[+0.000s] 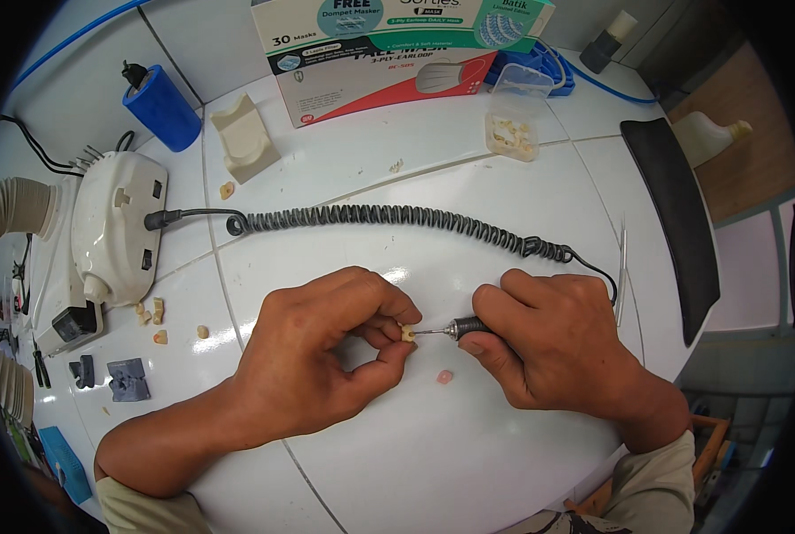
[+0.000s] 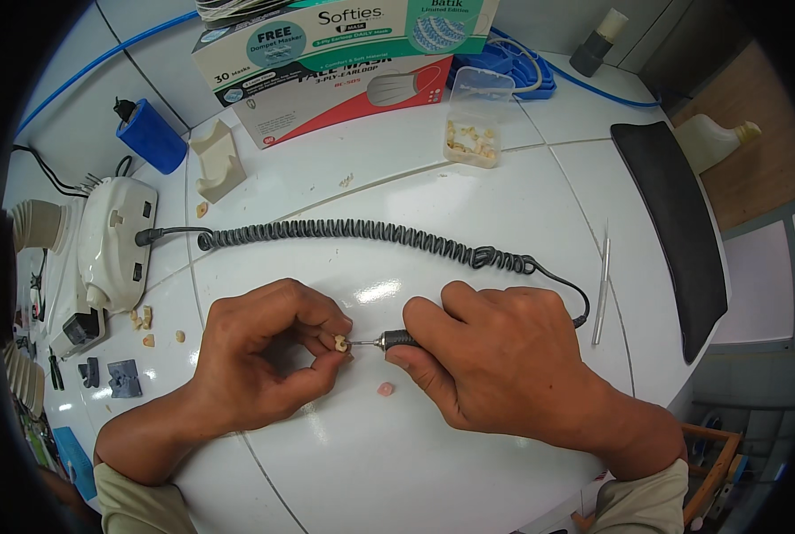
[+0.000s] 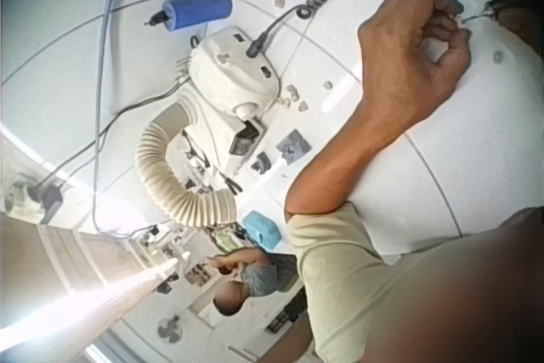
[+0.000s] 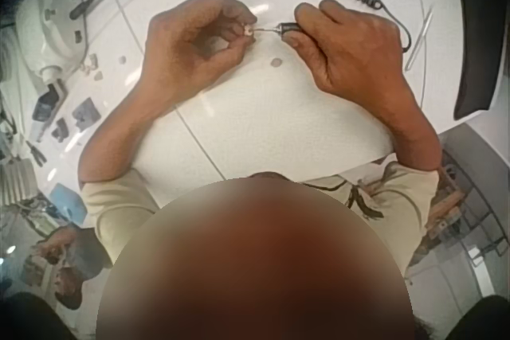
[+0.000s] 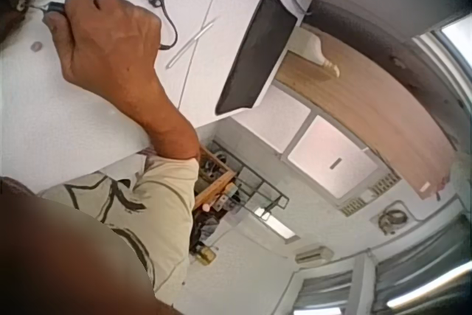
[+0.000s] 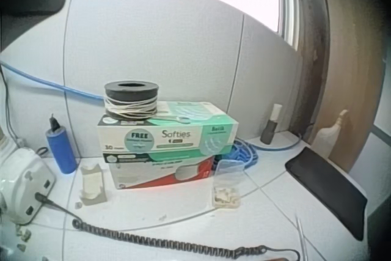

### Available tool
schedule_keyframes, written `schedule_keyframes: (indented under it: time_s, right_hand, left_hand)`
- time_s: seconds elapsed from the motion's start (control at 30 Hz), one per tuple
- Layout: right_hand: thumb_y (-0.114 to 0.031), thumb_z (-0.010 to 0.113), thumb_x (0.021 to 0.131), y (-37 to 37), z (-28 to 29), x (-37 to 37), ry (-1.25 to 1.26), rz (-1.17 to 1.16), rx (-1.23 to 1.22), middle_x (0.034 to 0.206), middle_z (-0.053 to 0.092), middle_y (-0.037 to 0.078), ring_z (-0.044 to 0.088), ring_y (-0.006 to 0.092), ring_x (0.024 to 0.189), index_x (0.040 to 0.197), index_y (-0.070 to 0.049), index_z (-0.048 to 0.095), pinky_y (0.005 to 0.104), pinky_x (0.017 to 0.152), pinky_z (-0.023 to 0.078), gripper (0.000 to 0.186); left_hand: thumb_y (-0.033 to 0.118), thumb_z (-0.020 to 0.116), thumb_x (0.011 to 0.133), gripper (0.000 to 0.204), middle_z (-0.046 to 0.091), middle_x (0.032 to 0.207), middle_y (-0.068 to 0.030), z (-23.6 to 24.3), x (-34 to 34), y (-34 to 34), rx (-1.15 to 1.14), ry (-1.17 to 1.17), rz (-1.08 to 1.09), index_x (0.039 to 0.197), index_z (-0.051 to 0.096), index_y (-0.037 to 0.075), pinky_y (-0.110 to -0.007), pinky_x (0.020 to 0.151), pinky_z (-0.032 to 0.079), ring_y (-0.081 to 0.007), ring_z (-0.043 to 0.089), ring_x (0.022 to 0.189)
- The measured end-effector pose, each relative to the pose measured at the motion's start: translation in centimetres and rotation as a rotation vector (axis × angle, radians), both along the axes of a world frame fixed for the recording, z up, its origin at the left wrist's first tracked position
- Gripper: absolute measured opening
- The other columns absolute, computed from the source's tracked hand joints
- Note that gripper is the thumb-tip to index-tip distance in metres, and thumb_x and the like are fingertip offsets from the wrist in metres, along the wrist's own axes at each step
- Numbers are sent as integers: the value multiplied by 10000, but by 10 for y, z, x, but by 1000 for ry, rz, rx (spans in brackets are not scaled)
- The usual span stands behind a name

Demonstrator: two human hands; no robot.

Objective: Polishing a dental prosthesis using a micro motor and a small carving tool.

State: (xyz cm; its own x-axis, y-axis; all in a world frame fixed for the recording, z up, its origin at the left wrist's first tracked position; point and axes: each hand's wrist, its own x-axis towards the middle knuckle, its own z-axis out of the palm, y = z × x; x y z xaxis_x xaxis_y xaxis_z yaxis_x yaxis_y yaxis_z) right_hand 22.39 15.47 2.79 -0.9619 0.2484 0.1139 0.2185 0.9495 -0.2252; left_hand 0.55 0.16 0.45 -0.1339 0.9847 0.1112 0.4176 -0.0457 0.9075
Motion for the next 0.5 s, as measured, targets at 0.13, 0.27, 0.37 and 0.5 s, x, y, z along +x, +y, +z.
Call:
schedule_keyframes:
  time_s: [0.13,0.27,0.37,0.5]
  right_hand:
    - [-403,740,1036,0,0,0,-7,0,-4,733,549,37,565,205,465,926,-123,668,379,440,395,310]
    - [-407,741,1036,0,0,0,-23,8,-5,733,552,37,568,206,466,937,-123,671,378,440,399,308]
    - [-407,743,1034,0,0,0,-16,2,-2,733,553,36,570,206,466,936,-123,671,378,440,399,309]
    - [-407,749,1029,0,-1,0,6,-6,-4,730,551,32,566,204,465,932,-123,666,377,440,396,312]
  left_hand:
    - [-74,834,841,230,775,996,-103,3,-1,0,-27,0,-3,1048,750,-19,-278,805,656,-154,786,884]
    - [-68,832,850,215,794,999,-111,2,-1,-1,-57,-56,18,1046,753,-30,-273,815,655,-147,786,893]
    - [-71,829,850,212,799,1010,-116,2,-1,-1,-57,-57,14,1045,753,-34,-274,813,656,-147,787,893]
    - [-75,834,848,211,798,1011,-115,3,-1,-1,-61,-41,8,1037,750,-33,-277,806,656,-149,788,890]
